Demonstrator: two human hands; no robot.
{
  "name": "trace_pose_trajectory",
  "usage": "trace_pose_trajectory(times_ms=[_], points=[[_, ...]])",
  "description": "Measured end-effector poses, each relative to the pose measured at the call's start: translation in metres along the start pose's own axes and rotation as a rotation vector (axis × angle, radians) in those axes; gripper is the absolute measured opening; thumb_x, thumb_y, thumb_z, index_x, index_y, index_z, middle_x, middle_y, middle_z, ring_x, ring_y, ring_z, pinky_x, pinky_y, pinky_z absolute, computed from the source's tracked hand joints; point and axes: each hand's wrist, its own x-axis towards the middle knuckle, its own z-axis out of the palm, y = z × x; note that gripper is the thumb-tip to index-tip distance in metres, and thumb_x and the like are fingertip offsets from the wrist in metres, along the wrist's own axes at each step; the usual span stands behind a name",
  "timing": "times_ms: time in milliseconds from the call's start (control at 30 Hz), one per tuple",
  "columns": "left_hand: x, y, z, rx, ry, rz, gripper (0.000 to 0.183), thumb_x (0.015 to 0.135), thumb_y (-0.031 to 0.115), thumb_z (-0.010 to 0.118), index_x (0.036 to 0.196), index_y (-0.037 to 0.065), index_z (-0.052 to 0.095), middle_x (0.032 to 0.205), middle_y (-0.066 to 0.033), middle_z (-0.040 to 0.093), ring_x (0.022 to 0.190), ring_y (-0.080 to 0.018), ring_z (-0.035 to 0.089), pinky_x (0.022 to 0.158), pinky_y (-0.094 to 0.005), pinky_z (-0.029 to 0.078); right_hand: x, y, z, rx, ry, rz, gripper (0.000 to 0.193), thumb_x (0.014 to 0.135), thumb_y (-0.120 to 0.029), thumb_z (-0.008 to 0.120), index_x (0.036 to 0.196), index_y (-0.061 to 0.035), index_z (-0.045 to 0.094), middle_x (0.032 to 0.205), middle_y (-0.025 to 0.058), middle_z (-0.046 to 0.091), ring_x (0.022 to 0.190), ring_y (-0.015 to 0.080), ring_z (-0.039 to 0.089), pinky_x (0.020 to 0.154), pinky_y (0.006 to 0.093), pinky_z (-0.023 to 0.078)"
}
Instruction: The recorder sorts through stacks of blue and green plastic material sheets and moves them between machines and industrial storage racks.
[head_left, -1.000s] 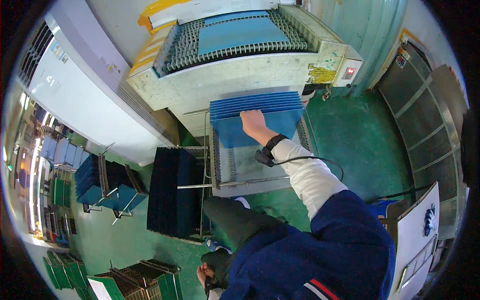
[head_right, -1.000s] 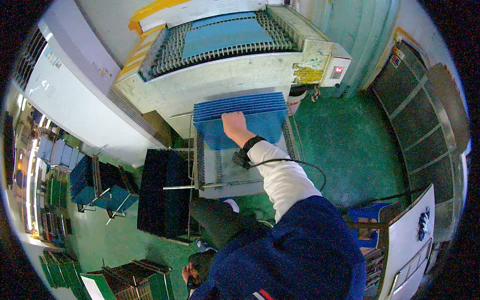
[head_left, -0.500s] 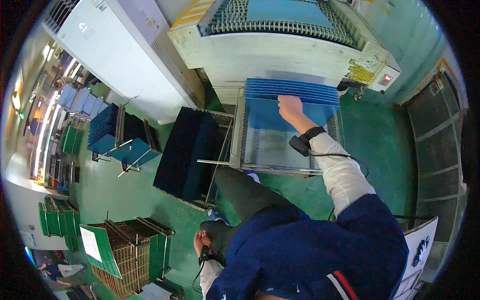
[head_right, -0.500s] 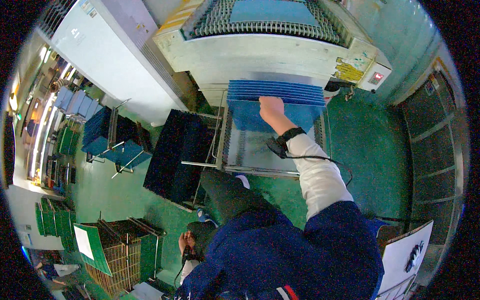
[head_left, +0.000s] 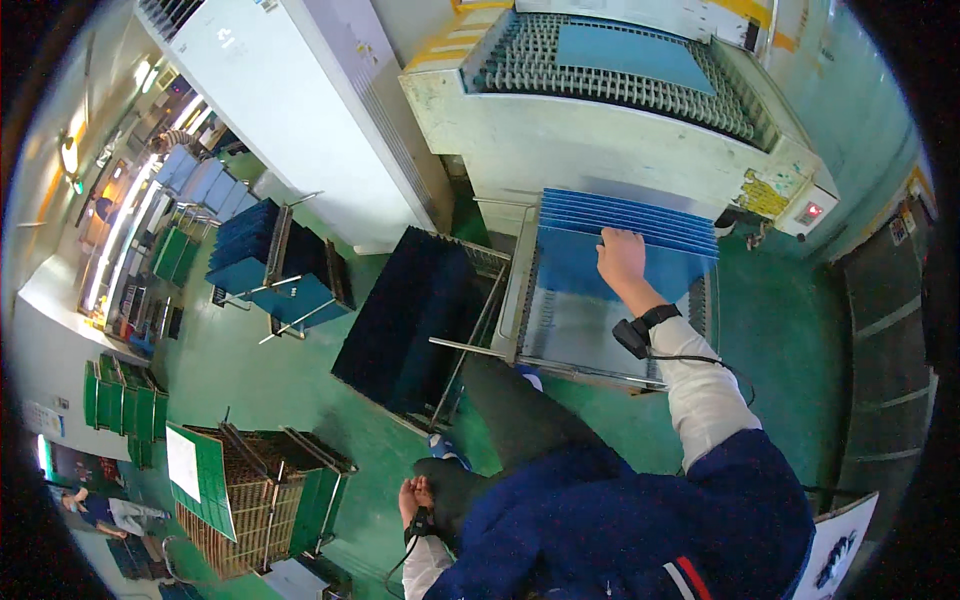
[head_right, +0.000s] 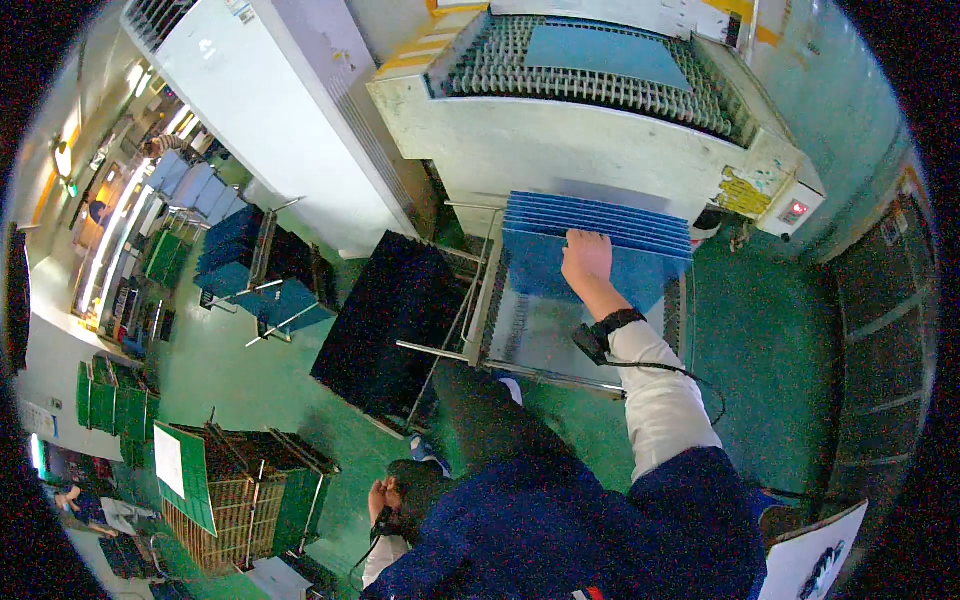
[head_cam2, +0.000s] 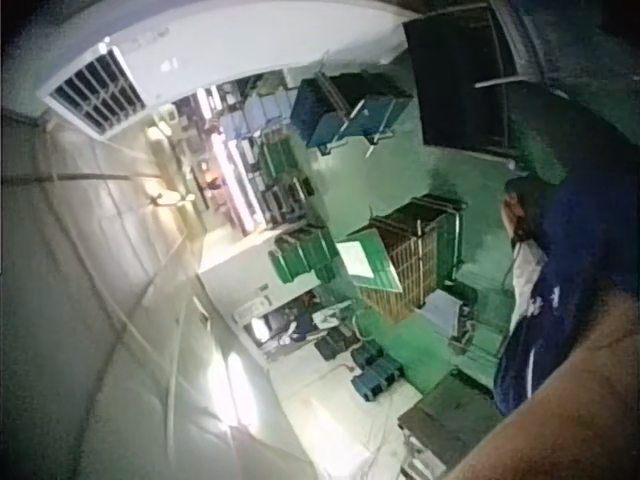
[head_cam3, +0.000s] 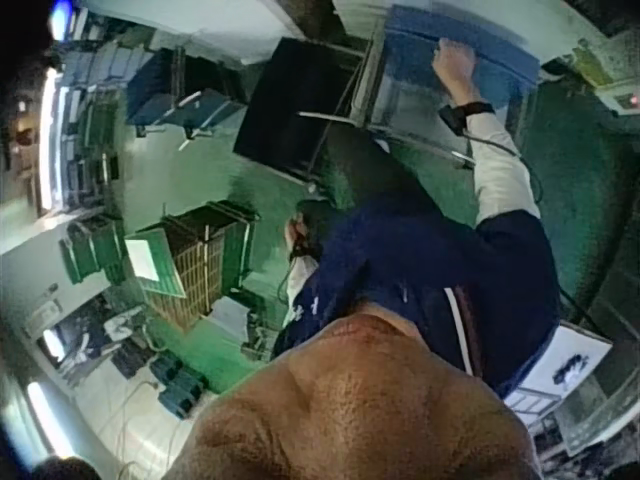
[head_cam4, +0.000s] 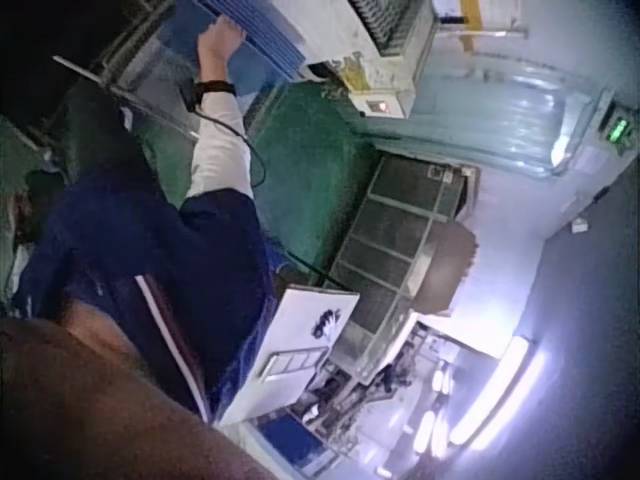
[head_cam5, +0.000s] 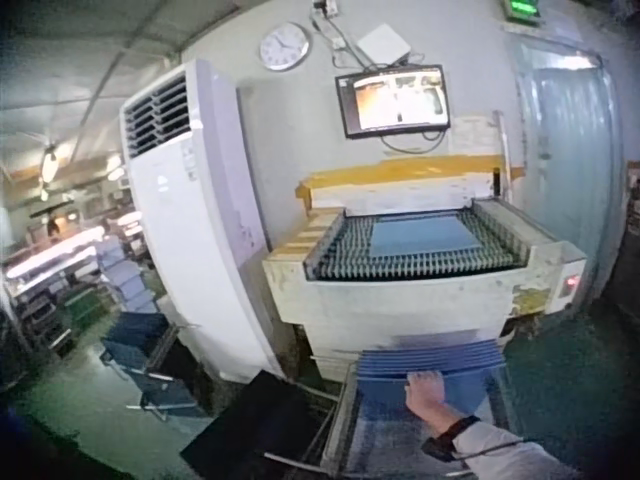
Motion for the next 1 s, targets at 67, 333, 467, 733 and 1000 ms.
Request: trace_pose_trajectory(times_ms=[67,333,467,733,1000], points=[[-0.006,0.004,0.010,-0.069,-0.132,-0.165,0.022,0.089,0.023,0.044,0.078,0.005,0.046,0.074,-0.0098,0.054,0.073,-0.0250,0.056,0.065,-0.0315,0.052,-0.001,0.002,-0.004,-0.029,-0.028,0.040,0.016,0.072,-0.017,0.061,0.083,-0.0079,0.055,0.083,0.0079,0.059,0.084,0.0243,0.055,0.075,0.0389,0.038],[-0.006,0.002,0.008,0.104,0.141,-0.116,0.023,0.090,0.025,0.042,0.080,0.005,0.046,0.077,-0.0097,0.055,0.073,-0.0247,0.057,0.064,-0.0307,0.051,-0.004,-0.005,-0.003,0.026,0.090,-0.007,0.018,0.069,-0.016,0.062,0.082,-0.0082,0.054,0.083,0.0074,0.058,0.084,0.0244,0.053,0.076,0.0394,0.037],[-0.005,0.004,0.008,0.086,0.030,-0.041,0.024,0.089,0.026,0.043,0.088,0.003,0.048,0.084,-0.0116,0.058,0.075,-0.0235,0.058,0.065,-0.0301,0.051,-0.004,-0.002,0.001,0.055,0.099,0.012,0.017,0.069,-0.016,0.061,0.082,-0.0084,0.053,0.082,0.0068,0.057,0.083,0.0247,0.053,0.076,0.0403,0.037],[0.014,0.007,-0.018,0.055,-0.134,-0.211,0.032,0.089,0.033,0.041,0.096,0.004,0.052,0.093,-0.0133,0.059,0.083,-0.0232,0.057,0.070,-0.0326,0.050,-0.004,-0.001,-0.003,0.045,0.120,0.000,0.017,0.067,-0.015,0.062,0.081,-0.0074,0.054,0.079,0.0086,0.057,0.079,0.0264,0.053,0.071,0.0393,0.037],[-0.009,0.003,0.023,0.276,0.125,-0.045,0.029,0.091,0.029,0.037,0.091,0.005,0.053,0.090,-0.0140,0.057,0.079,-0.0201,0.056,0.065,-0.0313,0.047,-0.008,0.007,0.000,0.055,0.134,0.012,0.016,0.069,-0.016,0.060,0.080,-0.0076,0.054,0.081,0.0085,0.058,0.081,0.0257,0.053,0.073,0.0396,0.037]])
